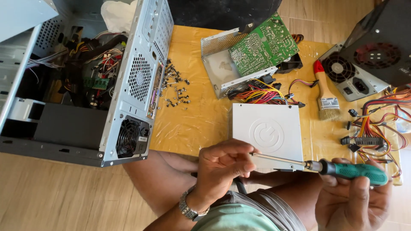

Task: Unscrewing and cleaning a computer power supply unit using a screwdriver and a brush

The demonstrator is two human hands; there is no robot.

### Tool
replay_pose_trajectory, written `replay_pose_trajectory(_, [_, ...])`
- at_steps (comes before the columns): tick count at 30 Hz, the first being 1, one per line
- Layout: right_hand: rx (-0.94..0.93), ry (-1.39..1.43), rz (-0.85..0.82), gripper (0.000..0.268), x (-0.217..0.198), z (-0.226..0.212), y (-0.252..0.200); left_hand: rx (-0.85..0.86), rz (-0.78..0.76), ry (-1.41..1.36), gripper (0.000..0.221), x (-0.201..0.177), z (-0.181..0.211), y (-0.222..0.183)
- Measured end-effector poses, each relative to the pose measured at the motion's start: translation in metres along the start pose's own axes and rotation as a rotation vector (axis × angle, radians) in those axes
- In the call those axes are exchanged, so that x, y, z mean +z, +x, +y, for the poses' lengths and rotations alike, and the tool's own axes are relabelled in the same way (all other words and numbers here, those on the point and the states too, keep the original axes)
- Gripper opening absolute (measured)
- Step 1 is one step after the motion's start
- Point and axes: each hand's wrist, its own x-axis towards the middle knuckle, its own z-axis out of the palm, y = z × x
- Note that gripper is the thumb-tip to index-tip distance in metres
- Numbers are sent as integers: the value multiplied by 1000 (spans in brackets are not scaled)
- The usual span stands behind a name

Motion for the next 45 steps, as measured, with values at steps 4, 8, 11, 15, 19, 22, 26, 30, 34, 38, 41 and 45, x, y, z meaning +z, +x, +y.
replay_pose_trajectory(4, [-104,-99,-13,54,10,-8,14,194,-60,283,35,0,18,17])
replay_pose_trajectory(8, [-213,-621,-35,66,41,-29,19,441,144,864,44,-15,16,53])
replay_pose_trajectory(11, [-369,-615,-211,74,52,-28,35,357,130,797,40,-21,-5,63])
replay_pose_trajectory(15, [-466,-680,-357,66,53,-25,58,410,193,831,43,-21,-14,55])
replay_pose_trajectory(19, [-512,-634,-416,52,51,-16,90,398,194,846,41,-24,-16,46])
replay_pose_trajectory(22, [-548,-622,-514,43,84,-16,92,405,163,808,40,-27,-17,49])
replay_pose_trajectory(26, [-683,-573,-760,48,124,-18,87,409,133,763,39,-29,-18,51])
replay_pose_trajectory(30, [-643,-616,-745,50,138,-20,76,400,128,757,38,-29,-17,51])
replay_pose_trajectory(34, [-707,-649,-797,47,154,-25,69,402,139,757,37,-29,-17,51])
replay_pose_trajectory(38, [-694,-632,-814,47,154,-23,70,395,139,748,37,-28,-15,51])
replay_pose_trajectory(41, [-713,-622,-850,46,160,-26,67,405,143,746,37,-29,-17,52])
replay_pose_trajectory(45, [-808,-677,-829,50,155,-22,74,405,138,744,37,-29,-15,52])
